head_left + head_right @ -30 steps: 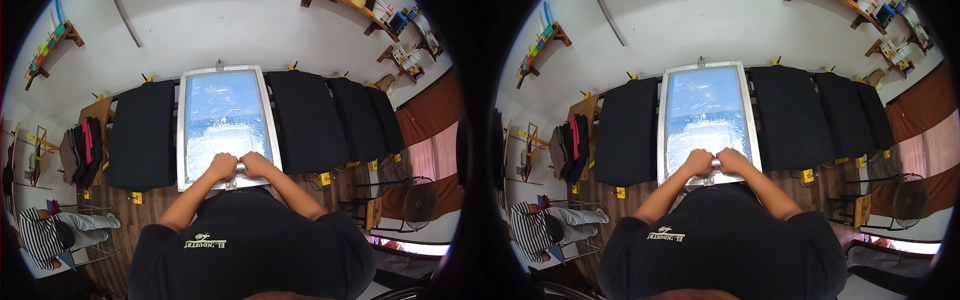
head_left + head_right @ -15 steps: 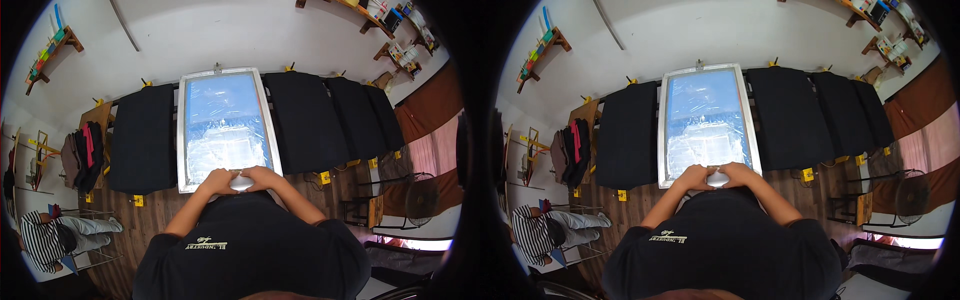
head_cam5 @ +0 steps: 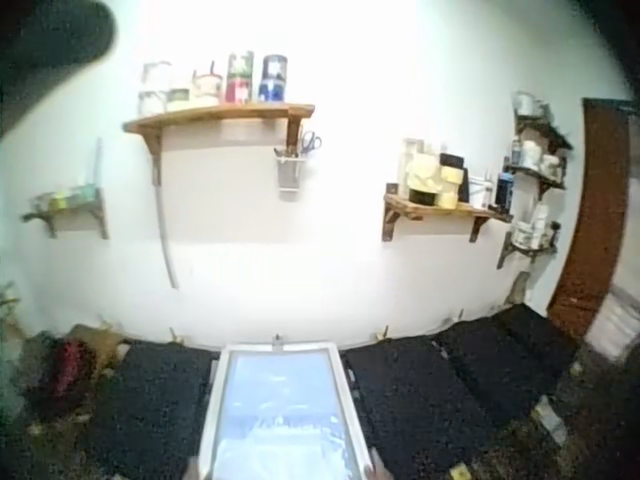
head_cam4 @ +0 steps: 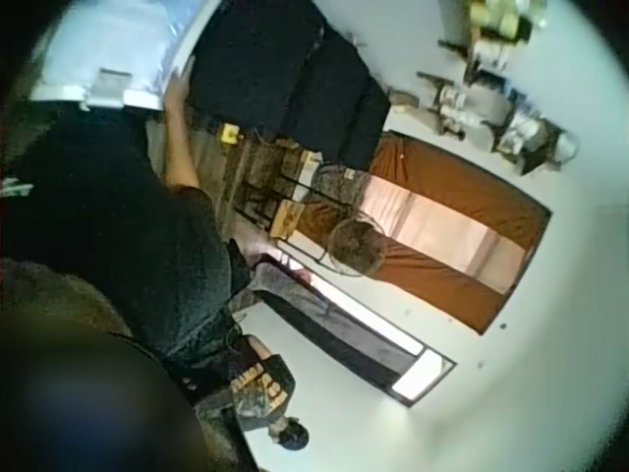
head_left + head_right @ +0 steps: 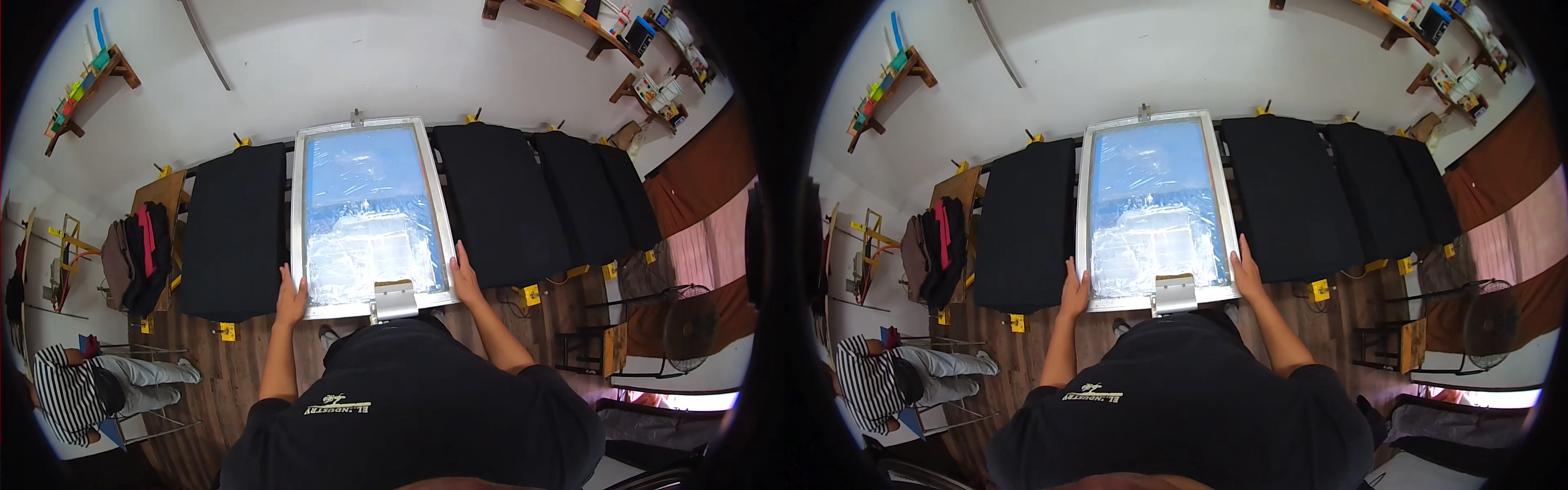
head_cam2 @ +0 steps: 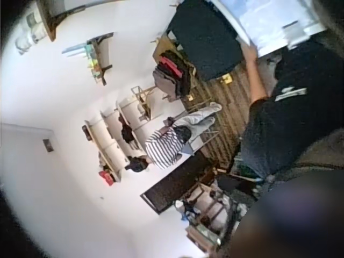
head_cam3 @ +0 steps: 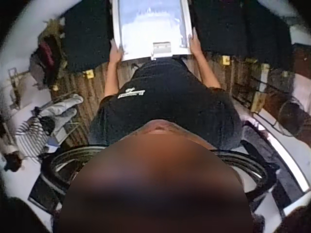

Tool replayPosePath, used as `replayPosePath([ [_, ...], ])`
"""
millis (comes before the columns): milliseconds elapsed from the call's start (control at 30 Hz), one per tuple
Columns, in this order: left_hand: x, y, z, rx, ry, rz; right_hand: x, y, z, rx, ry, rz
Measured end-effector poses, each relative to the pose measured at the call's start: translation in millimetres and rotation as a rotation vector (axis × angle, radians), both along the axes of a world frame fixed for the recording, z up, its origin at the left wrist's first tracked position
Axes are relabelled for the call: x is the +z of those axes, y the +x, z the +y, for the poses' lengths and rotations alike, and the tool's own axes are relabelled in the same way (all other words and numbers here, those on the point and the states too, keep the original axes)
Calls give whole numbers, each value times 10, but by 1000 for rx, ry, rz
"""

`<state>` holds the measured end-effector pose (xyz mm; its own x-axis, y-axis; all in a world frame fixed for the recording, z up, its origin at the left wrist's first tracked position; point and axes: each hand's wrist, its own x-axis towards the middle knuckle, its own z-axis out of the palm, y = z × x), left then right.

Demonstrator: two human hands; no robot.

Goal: The recorder is applying ink to black shirts using a screen printing frame and a squeegee across multiple printing stations.

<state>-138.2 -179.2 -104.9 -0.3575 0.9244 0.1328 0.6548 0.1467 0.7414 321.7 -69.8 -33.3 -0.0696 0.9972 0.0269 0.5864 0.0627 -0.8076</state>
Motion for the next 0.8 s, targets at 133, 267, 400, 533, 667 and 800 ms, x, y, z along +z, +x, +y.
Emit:
replayPosePath([
  [133,-2,50,-32,-72,-104,-410,-166,-34,76,-22,-207,156],
  [267,65,65,56,-114,-105,-538,-537,248,225,-25,-319,385],
  [400,105,-51,-37,-87,-95,-650,-363,74,225,24,-318,510],
  [533,143,-165,-41,-84,-96,-762,23,-20,142,5,-442,639],
  [667,231,-216,27,-106,-98,-874,141,-19,123,1,-412,634],
  [800,294,-184,41,-110,-100,-983,325,-71,95,-30,-466,678],
])
